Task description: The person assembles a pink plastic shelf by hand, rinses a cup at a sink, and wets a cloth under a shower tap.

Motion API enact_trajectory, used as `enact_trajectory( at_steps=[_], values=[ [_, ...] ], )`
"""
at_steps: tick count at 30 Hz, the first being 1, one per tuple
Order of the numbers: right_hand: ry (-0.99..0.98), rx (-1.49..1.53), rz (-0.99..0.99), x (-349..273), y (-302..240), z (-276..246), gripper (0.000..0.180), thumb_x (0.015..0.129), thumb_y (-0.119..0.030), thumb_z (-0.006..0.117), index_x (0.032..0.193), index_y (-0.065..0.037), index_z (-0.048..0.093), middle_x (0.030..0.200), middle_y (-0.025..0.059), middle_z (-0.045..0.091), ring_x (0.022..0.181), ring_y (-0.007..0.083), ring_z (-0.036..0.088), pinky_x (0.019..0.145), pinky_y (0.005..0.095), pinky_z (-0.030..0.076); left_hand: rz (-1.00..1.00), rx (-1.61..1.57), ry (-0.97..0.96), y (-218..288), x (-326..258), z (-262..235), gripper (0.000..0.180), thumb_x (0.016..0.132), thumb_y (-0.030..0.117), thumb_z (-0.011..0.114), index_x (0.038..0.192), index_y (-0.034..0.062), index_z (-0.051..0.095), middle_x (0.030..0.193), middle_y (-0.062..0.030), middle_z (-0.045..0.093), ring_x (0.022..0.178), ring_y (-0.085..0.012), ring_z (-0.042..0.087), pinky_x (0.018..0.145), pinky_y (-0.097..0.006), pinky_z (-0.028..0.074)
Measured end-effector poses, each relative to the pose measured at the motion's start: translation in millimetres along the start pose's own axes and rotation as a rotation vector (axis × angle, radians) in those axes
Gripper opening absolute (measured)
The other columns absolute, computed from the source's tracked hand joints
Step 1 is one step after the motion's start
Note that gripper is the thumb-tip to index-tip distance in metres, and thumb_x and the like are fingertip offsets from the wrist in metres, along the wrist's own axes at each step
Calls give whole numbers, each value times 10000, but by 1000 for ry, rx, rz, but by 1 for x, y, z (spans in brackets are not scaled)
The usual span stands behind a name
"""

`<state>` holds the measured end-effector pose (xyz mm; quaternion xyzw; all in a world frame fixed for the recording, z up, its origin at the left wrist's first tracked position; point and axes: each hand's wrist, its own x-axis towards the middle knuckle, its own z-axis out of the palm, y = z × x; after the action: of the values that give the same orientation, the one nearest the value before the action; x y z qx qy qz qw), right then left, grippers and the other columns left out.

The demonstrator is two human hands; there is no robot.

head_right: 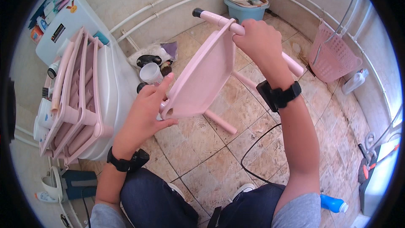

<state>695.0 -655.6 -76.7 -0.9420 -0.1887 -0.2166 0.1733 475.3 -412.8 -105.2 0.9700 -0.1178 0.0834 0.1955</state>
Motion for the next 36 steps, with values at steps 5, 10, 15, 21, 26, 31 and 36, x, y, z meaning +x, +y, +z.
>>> enact_trajectory(
  at_steps=[5,10,15,21,26,31,36],
  values=[
    [138,67,-29,-12,-20,-19,201,764,-259,661,864,-91,711,831,162,716,806,388,697,727,503,545,16,22,-19,-14,1,28,1082,662,104,896,1566,73,302,1204,-168,592,1130,-354,549,998,-433,471],
    [-55,131,-131,-38,-23,25,134,730,-144,706,848,-92,668,787,150,692,807,365,692,711,484,541,-71,61,-100,-2,12,20,835,759,124,827,1477,53,407,1284,-182,562,1217,-381,510,1044,-434,444],
    [-244,119,-176,-54,-32,31,147,704,-124,721,841,-86,684,784,154,694,806,363,695,704,474,547,128,116,200,8,30,15,694,752,141,816,1358,27,498,1323,-182,529,1321,-385,444,1095,-455,400],
    [-370,190,-265,-74,-45,29,198,677,-155,747,859,-87,708,797,150,708,774,365,697,691,467,550,151,198,196,17,59,34,797,679,201,869,1362,32,495,1364,-154,503,1341,-373,429,1104,-468,389],
    [-400,153,-226,-95,-47,11,207,677,-158,764,851,-66,701,790,168,704,763,368,702,677,468,555,195,191,233,28,65,45,779,651,215,884,1327,55,531,1259,-137,551,1262,-346,493,1063,-458,410],
    [-415,214,-215,-114,-40,9,223,688,-160,754,878,-63,688,776,158,682,767,361,691,678,473,543,172,171,120,30,60,50,714,648,235,860,1283,86,569,1128,-109,595,1070,-320,593,933,-442,453],
    [-380,218,-280,-117,-41,11,197,702,-145,720,878,-64,690,769,157,672,767,351,686,682,468,540,116,177,72,28,57,52,676,646,243,809,1276,122,592,937,-93,653,884,-294,643,778,-428,447]
  ],
)
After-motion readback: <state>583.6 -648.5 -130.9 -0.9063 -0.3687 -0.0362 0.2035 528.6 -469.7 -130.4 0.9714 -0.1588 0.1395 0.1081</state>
